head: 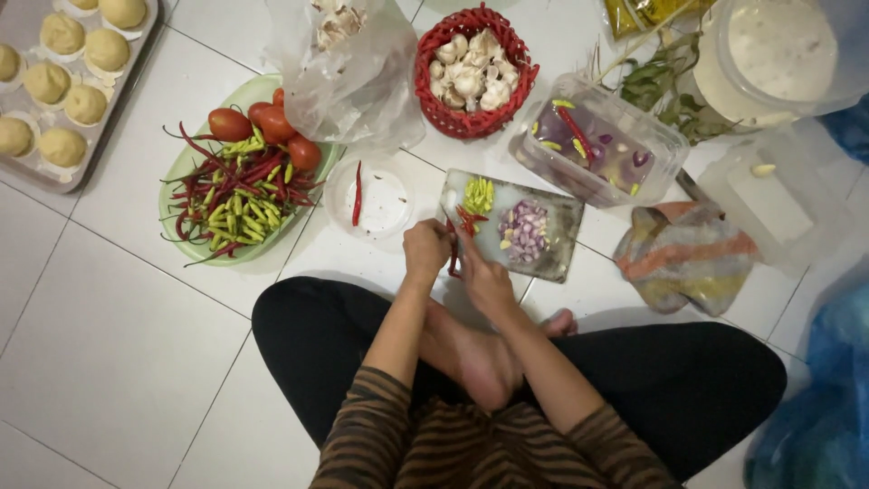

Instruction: The person slices chilies and shallots on a small white cutting board while sitting on the floor, then clears the board and moves the sliced pieces into small containers.

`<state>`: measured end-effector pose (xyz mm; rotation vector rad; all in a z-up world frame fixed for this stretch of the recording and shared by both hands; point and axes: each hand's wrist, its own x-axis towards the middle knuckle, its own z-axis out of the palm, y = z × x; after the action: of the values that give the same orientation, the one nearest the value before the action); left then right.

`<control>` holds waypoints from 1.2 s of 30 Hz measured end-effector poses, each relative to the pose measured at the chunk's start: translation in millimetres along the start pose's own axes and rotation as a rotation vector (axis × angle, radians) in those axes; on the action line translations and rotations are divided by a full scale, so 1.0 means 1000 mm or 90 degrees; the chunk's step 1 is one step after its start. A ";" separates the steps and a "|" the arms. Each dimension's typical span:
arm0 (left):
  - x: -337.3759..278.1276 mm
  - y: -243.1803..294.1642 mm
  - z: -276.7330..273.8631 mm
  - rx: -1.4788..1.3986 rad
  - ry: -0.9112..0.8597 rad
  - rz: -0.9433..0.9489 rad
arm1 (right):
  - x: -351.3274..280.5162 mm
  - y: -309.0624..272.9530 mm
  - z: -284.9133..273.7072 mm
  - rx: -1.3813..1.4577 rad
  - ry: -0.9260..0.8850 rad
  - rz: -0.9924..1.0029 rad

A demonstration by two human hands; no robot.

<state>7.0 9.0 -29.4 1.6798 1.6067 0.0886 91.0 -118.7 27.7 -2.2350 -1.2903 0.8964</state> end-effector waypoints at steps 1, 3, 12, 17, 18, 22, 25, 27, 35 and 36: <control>0.000 -0.001 0.001 0.001 -0.001 0.001 | 0.000 0.000 0.001 0.001 0.001 0.002; 0.000 -0.002 0.002 0.001 0.001 0.002 | 0.001 0.001 0.003 -0.008 -0.012 0.042; -0.015 0.000 -0.005 -0.049 -0.014 0.001 | -0.039 0.003 -0.011 -0.063 -0.166 0.135; -0.014 -0.005 0.000 -0.034 -0.022 0.023 | -0.034 0.022 0.007 -0.054 -0.125 0.107; -0.011 -0.007 0.004 -0.031 -0.016 0.030 | -0.031 0.027 0.012 -0.077 -0.093 0.067; -0.008 -0.008 0.005 -0.024 -0.019 0.031 | -0.019 0.022 0.011 -0.046 -0.055 0.027; -0.005 -0.014 0.010 -0.011 -0.007 0.033 | -0.024 0.024 0.015 -0.010 -0.031 0.013; -0.007 -0.015 0.009 -0.028 -0.008 0.030 | -0.039 0.023 0.001 -0.063 -0.067 0.049; -0.005 -0.009 0.012 -0.027 -0.002 0.015 | -0.033 0.010 -0.011 0.075 -0.022 0.037; -0.006 -0.007 0.012 -0.026 -0.001 0.008 | -0.032 0.008 -0.011 0.100 -0.017 0.012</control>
<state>6.7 -2.2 -38.9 1.6584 1.5828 0.1247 91.6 -151.1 41.1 -2.1224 -1.1697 1.0019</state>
